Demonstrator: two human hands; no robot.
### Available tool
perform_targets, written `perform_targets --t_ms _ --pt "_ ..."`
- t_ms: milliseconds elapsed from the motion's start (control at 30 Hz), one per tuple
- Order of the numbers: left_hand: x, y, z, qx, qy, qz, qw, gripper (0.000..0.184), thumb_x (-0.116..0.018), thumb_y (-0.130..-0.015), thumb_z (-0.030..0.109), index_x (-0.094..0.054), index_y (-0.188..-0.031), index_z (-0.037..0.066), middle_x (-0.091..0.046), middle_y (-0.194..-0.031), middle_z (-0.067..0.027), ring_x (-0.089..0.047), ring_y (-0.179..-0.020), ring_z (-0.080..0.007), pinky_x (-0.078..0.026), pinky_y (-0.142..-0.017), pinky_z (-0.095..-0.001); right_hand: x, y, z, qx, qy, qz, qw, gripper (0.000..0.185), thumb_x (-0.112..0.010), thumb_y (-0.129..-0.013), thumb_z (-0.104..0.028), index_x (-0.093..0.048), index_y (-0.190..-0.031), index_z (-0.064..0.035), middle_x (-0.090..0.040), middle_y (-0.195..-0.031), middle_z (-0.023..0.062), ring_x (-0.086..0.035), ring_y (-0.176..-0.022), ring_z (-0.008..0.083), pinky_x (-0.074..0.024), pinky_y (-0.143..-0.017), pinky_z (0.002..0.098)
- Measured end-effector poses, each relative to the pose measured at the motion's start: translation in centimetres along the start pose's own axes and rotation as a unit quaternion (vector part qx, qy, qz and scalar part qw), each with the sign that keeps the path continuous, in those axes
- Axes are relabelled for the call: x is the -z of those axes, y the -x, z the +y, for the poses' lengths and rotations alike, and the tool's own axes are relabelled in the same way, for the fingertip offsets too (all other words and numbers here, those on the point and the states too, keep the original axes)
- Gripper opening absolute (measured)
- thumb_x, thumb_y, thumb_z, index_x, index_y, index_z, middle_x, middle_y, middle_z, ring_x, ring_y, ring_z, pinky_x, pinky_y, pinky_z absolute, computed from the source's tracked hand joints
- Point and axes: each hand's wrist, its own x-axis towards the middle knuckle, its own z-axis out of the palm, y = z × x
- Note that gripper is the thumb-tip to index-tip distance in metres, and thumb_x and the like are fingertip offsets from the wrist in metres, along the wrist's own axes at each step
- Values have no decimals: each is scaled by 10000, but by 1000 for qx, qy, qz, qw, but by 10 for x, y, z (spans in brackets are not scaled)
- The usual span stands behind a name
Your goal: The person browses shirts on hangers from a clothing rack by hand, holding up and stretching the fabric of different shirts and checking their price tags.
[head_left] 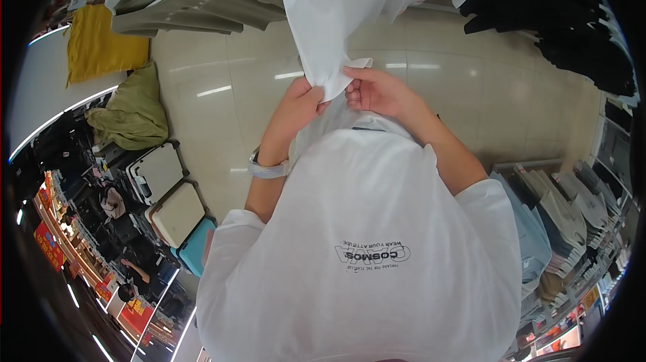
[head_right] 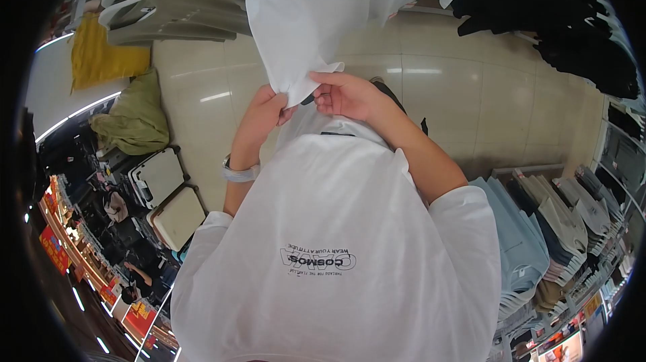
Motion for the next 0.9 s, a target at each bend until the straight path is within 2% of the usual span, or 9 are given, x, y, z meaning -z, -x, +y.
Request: perform_targets --t_ms 100,200,300,367,500,633,733,833,900 --pt "-4 0 1 -15 45 -3 999 154 -426 -790 82 -496 -655 58 -418 -572 24 -348 -480 -68 -242 -441 -238 -14 8 -6 -29 4 -16 999 306 -608 -911 -384 -571 -846 -87 -561 -659 21 -465 -528 89 -374 -477 225" --pt "-7 1 1 21 100 92 991 150 -406 -787 80 -453 -644 77 -343 -559 52 -264 -478 -48 -186 -448 -241 -30 11 -7 -41 37 -25 998 339 -572 -931 -410 -558 -826 -89 -516 -646 8 -399 -511 84 -315 -449 231" --pt "-3 -4 -3 -33 123 -17 992 168 -461 -847 125 -479 -685 86 -330 -546 68 -245 -470 -39 -177 -443 -246 -25 4 -1 -23 51 -12 998 407 -549 -937 -447 -519 -753 -85 -474 -616 6 -375 -493 99 -297 -461 244" --pt "-22 3 18 -57 30 86 994 242 -553 -894 190 -476 -681 106 -312 -534 85 -227 -463 -34 -161 -440 -247 -27 3 2 39 43 14 998 442 -550 -933 -461 -495 -707 -86 -458 -593 6 -372 -488 107 -296 -470 250" --pt "-17 -6 3 -139 37 131 981 274 -616 -905 230 -496 -685 119 -308 -529 99 -233 -460 -26 -153 -437 -242 -34 5 2 211 107 129 963 529 -545 -934 -471 -418 -579 -99 -407 -524 2 -366 -478 127 -307 -492 265" --pt "-21 -7 3 -137 48 136 980 253 -605 -906 187 -511 -682 118 -318 -531 100 -240 -459 -20 -160 -436 -240 -33 5 0 206 88 173 959 541 -562 -927 -456 -412 -544 -103 -412 -503 7 -373 -469 126 -314 -493 270" --pt "-22 -8 10 -131 85 116 981 263 -604 -907 184 -502 -673 119 -329 -536 95 -244 -462 -22 -168 -438 -241 -46 16 -4 208 179 182 944 464 -533 -958 -400 -427 -605 -118 -397 -520 -11 -364 -484 107 -295 -483 270" --pt "-19 -10 7 -120 51 87 988 215 -607 -908 187 -551 -727 85 -384 -557 86 -291 -486 -23 -215 -447 -235 -49 18 -5 204 174 116 956 528 -597 -911 -429 -432 -533 -100 -435 -495 9 -396 -461 117 -316 -480 273" --pt "-20 -10 7 -113 19 65 991 188 -610 -909 195 -612 -790 49 -433 -576 81 -334 -505 -22 -259 -454 -228 -39 15 -9 262 118 218 933 484 -582 -928 -396 -467 -566 -97 -447 -509 1 -396 -461 108 -314 -468 265"
